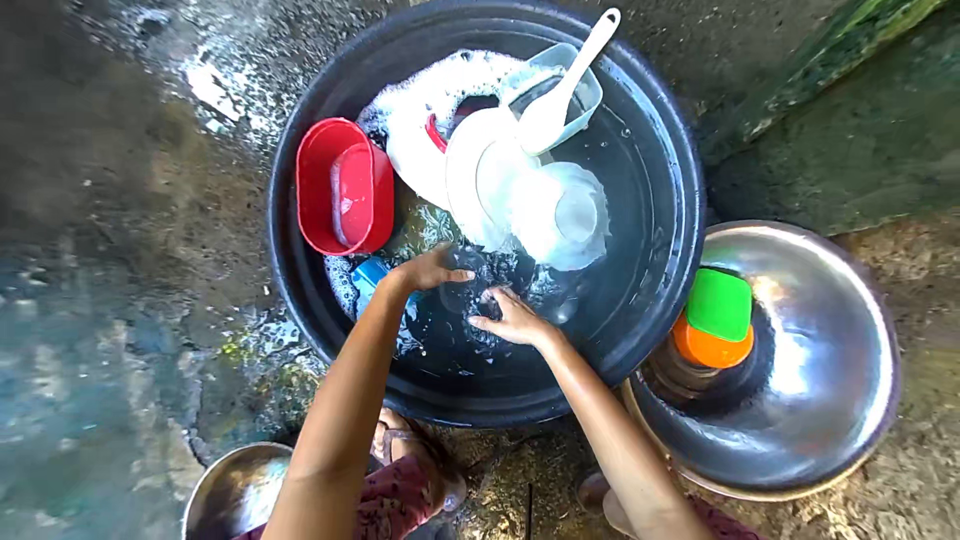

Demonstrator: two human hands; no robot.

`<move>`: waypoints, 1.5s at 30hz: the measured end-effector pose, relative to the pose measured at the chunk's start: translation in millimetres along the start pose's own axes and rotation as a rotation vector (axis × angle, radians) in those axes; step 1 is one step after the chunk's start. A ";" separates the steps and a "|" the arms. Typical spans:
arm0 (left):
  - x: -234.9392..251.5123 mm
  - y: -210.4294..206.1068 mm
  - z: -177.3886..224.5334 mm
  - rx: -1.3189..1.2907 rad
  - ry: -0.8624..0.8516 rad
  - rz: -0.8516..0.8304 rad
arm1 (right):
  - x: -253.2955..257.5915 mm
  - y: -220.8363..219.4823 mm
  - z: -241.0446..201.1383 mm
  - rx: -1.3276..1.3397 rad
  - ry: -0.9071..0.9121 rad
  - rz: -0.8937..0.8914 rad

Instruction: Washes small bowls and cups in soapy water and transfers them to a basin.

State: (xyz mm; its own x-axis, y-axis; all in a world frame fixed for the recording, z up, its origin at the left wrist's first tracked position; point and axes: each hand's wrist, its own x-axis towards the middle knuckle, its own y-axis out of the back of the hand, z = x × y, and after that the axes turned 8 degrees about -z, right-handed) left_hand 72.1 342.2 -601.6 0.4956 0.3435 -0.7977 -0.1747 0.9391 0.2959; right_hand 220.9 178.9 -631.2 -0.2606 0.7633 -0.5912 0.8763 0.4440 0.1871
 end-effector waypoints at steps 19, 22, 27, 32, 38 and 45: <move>-4.7 -64.2 21.6 0.536 -0.118 -0.156 | 13.9 4.7 7.1 0.415 -0.059 0.244; 18.2 -86.6 18.2 0.435 -0.040 0.176 | 16.3 -6.9 3.1 0.349 -0.094 0.249; 32.8 -125.0 28.1 0.345 -0.272 0.014 | 25.2 -4.5 32.9 0.535 0.014 0.633; 4.3 -99.6 47.2 0.398 0.069 -0.242 | 15.8 -3.9 27.5 0.349 -0.164 0.521; 8.5 -92.3 71.7 0.285 -0.076 0.068 | 26.5 -7.2 26.0 0.592 0.081 0.574; 4.5 -112.0 42.8 0.574 -0.327 -0.104 | 1.3 19.7 23.2 0.692 -0.201 0.440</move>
State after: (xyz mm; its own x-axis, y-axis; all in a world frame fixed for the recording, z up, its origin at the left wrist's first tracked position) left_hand 130.3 238.2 -615.8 0.7334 0.1468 -0.6637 0.3235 0.7833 0.5308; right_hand 247.2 177.7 -646.5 0.1827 0.6721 -0.7176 0.9487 -0.3121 -0.0508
